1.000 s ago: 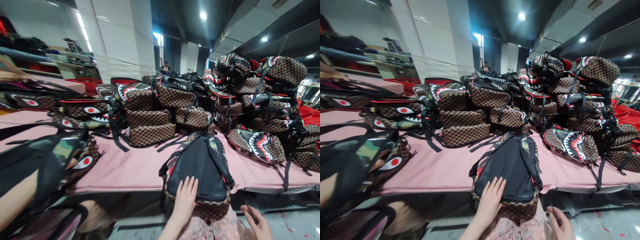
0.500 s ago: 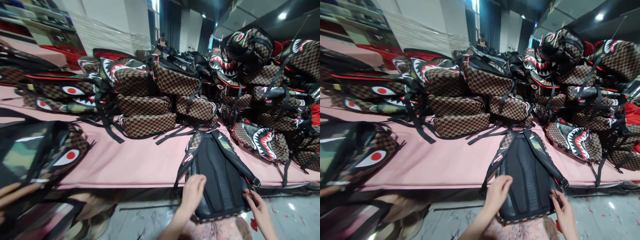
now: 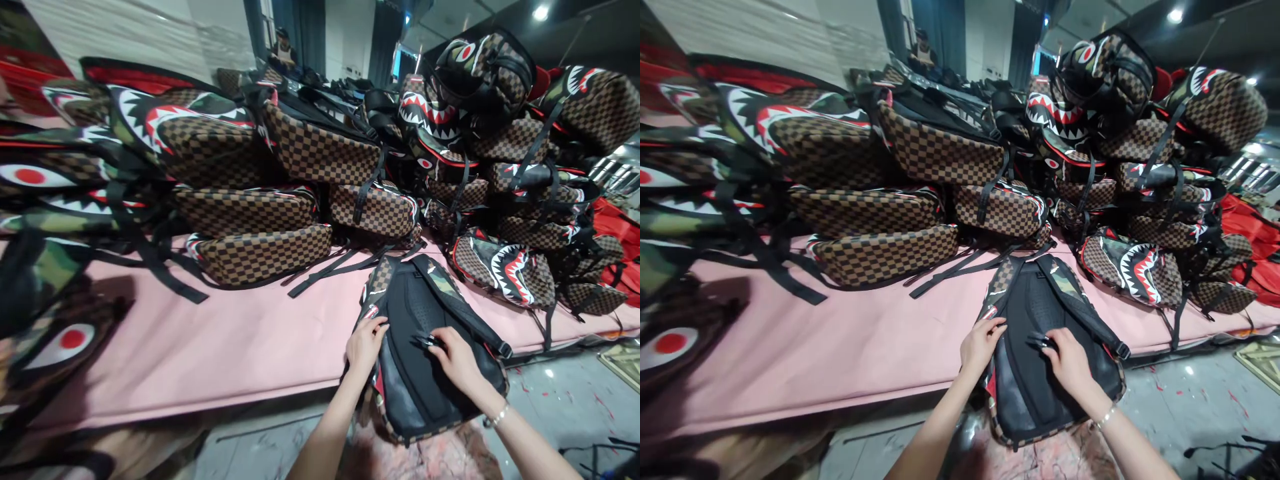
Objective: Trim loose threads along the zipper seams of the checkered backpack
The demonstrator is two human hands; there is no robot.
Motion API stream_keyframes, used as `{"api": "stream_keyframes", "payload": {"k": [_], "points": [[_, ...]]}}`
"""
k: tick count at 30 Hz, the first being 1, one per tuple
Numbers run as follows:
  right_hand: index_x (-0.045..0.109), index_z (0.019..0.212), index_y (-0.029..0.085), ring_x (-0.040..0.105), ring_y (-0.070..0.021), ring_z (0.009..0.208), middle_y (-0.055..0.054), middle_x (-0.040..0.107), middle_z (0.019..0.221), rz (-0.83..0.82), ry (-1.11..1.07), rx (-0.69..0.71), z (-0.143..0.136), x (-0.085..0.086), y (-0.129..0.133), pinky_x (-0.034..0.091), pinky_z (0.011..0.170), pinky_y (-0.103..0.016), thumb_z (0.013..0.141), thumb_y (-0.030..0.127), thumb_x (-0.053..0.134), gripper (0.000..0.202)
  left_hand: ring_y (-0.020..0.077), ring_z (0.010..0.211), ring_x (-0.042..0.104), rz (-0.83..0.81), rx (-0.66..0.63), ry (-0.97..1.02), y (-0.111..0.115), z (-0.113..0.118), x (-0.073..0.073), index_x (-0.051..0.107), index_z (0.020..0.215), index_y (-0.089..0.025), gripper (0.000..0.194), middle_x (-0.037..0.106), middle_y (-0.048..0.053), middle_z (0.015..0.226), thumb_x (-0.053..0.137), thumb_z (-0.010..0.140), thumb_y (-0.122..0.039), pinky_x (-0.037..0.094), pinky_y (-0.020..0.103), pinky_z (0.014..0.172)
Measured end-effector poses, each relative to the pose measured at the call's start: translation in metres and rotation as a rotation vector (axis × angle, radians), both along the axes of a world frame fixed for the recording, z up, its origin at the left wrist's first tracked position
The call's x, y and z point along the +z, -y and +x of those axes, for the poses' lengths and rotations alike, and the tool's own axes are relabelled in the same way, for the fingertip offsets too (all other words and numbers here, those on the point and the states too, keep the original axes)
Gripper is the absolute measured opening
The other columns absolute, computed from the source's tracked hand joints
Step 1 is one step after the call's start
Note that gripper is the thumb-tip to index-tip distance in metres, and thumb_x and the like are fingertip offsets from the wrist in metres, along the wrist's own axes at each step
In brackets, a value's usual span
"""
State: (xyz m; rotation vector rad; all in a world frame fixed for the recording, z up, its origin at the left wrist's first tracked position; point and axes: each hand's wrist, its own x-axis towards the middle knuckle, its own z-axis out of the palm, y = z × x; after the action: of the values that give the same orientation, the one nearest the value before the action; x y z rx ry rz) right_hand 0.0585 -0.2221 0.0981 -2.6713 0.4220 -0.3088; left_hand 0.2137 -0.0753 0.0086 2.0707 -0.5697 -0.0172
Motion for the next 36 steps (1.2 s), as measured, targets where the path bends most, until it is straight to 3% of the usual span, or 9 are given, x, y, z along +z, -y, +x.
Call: {"api": "stream_keyframes", "payload": {"k": [6,11,21,28,31,34,36], "points": [[0.056,0.092,0.02,0.055,-0.0157,0.082,-0.002,0.056,0.088,-0.31,-0.193,0.009,0.053,0.009,-0.016,0.04,0.068,-0.022,0.084,0.015,0.055,0.01,0.0166,0.08,0.058,0.047,0.042,0.037,0.006,-0.004,-0.001,0.063,0.082,-0.02,0.02,0.061,0.004,0.093,0.044,0.084,-0.024,0.041,0.025,0.065],[0.055,0.089,0.018,0.054,-0.0161,0.078,-0.003,0.055,0.085,-0.503,-0.282,0.081,0.079,0.016,-0.027,0.038,0.065,-0.023,0.085,0.018,0.054,0.004,0.0171,0.082,0.057,0.051,0.076,0.023,0.008,0.0,0.0,0.06,0.079,-0.019,0.02,0.06,0.005,0.093,0.041,0.084,-0.019,0.041,0.026,0.068],[0.057,0.09,0.015,0.055,-0.0199,0.078,-0.008,0.056,0.086,-0.553,-0.354,0.264,0.106,0.025,-0.029,0.042,0.066,-0.027,0.087,0.01,0.044,0.014,0.0178,0.081,0.056,0.063,0.113,-0.024,0.011,0.001,0.002,0.059,0.08,-0.019,0.018,0.06,0.005,0.092,0.042,0.082,-0.017,0.041,0.027,0.068],[0.058,0.084,0.015,0.055,-0.0194,0.078,-0.007,0.057,0.082,-0.418,-0.327,0.278,0.11,0.019,-0.017,0.041,0.067,-0.027,0.084,0.01,0.048,0.011,0.0179,0.08,0.055,-0.058,0.1,-0.066,0.004,-0.004,0.003,0.057,0.075,-0.018,0.019,0.058,0.005,0.085,0.041,0.083,-0.025,0.043,0.029,0.074],[0.056,0.087,0.017,0.055,-0.0166,0.078,-0.004,0.057,0.084,-0.171,-0.195,0.21,0.099,0.011,-0.004,0.04,0.068,-0.024,0.082,0.012,0.054,0.007,0.017,0.079,0.056,-0.142,0.127,-0.112,-0.01,0.003,0.001,0.056,0.074,-0.018,0.031,0.057,0.005,0.079,0.034,0.086,-0.036,0.045,0.029,0.074],[0.054,0.09,0.017,0.055,-0.0148,0.081,-0.002,0.057,0.087,0.148,-0.038,0.113,0.089,-0.004,0.007,0.04,0.072,-0.023,0.084,0.015,0.053,0.006,0.0195,0.092,0.055,-0.185,0.22,-0.188,-0.023,0.017,0.0,0.057,0.091,-0.016,0.037,0.059,0.008,0.093,0.029,0.087,-0.04,0.043,0.034,0.084],[0.054,0.089,0.017,0.054,-0.0146,0.08,-0.002,0.057,0.085,0.303,0.028,0.065,0.088,-0.013,0.008,0.04,0.074,-0.024,0.084,0.017,0.052,0.005,0.0208,0.096,0.055,-0.194,0.196,-0.266,-0.027,0.025,0.002,0.056,0.102,-0.014,0.039,0.059,0.01,0.101,0.039,0.083,-0.043,0.043,0.036,0.086]]}}
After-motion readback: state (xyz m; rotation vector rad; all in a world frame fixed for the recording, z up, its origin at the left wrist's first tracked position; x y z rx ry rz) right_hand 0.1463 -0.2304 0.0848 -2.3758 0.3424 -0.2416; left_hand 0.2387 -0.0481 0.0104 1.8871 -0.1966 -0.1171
